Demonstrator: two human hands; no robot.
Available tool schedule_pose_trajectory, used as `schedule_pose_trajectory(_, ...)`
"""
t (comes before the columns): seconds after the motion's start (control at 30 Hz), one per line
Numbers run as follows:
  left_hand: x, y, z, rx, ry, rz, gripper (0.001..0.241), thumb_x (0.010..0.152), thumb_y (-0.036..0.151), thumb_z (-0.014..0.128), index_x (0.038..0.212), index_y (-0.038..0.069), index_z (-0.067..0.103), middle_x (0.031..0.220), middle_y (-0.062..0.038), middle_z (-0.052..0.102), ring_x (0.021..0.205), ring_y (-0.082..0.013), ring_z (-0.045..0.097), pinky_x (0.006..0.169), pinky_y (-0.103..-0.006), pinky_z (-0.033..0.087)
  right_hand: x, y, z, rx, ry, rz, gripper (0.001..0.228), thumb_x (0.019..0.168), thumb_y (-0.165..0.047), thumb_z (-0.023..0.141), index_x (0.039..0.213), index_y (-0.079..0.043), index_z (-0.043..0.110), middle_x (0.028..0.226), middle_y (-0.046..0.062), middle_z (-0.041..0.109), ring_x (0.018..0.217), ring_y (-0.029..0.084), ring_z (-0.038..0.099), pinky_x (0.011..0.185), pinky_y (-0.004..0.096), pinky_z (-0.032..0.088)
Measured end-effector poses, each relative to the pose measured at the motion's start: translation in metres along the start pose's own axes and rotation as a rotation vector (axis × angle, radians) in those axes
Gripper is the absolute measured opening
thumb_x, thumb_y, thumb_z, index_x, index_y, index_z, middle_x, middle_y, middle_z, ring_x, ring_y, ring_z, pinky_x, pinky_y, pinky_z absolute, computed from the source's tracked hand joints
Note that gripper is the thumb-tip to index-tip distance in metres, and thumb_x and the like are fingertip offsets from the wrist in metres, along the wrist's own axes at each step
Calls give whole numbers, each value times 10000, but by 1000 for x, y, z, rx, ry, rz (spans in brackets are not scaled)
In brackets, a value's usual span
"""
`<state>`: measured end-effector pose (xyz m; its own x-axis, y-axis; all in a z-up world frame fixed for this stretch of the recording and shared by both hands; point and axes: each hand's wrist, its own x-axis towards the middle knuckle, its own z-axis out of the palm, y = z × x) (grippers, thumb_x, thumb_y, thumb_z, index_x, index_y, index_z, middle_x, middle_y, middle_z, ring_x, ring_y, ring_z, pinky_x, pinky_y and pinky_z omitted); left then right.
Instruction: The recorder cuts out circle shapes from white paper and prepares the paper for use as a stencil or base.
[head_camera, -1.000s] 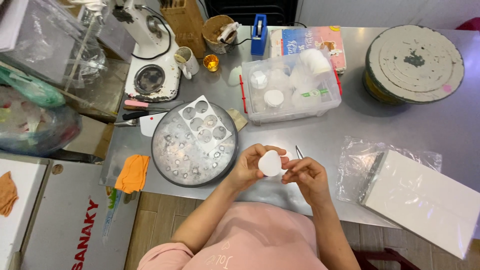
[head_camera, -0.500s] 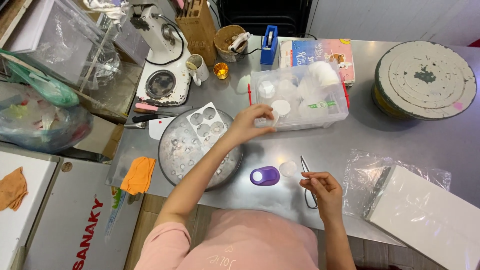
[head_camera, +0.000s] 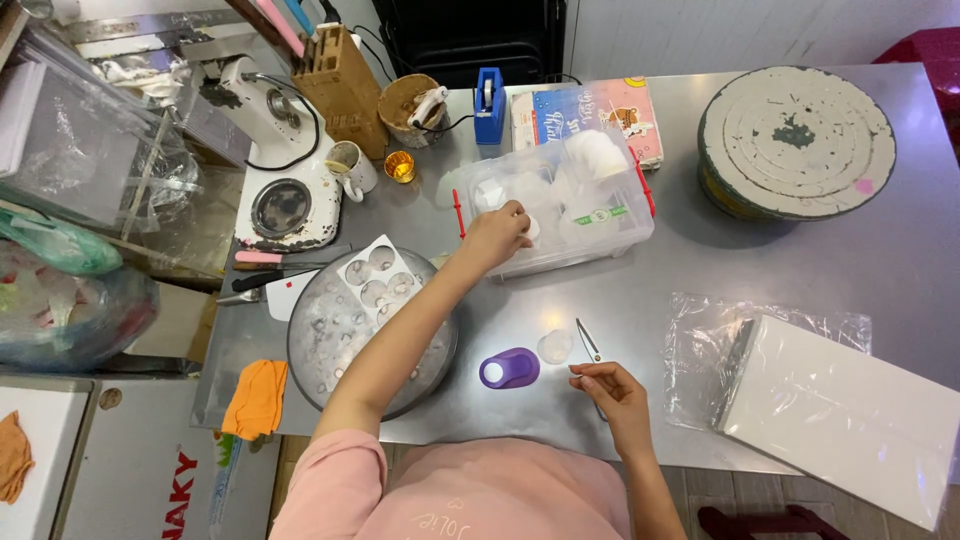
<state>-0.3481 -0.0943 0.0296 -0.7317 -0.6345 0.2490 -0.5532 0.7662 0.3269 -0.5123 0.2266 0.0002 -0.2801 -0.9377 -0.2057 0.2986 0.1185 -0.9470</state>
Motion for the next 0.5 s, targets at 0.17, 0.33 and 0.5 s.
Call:
schedule_pose_trajectory(0.17,1,-1,5,15,25,14,284,799,299,834,882,52,719,1129,-91,654,896,-302,706,764,-414,563,-3,1,10,-66,-13,69,123,907,-65,687,1017,-15,708,1079,142,777,986,224,754,912,369,599)
schedule_pose_trajectory(0.33,-5,14,-16,45,71,49,260,774,316,829,860,86,744,1120,-73,663,968,-287,661,815,-430,510,8,7,5,-100,-56,116,130,919,-105,689,1010,-15,711,1084,123,783,985,211,747,927,360,579)
schedule_pose_trajectory(0.5,-22,22,-47,-109,272,-10,216,827,259,793,950,103,709,1028,-48,668,994,-277,613,895,-425,419,54,46,-26,-183,83,162,176,931,-148,694,1044,-17,724,1082,118,782,949,200,746,875,341,616)
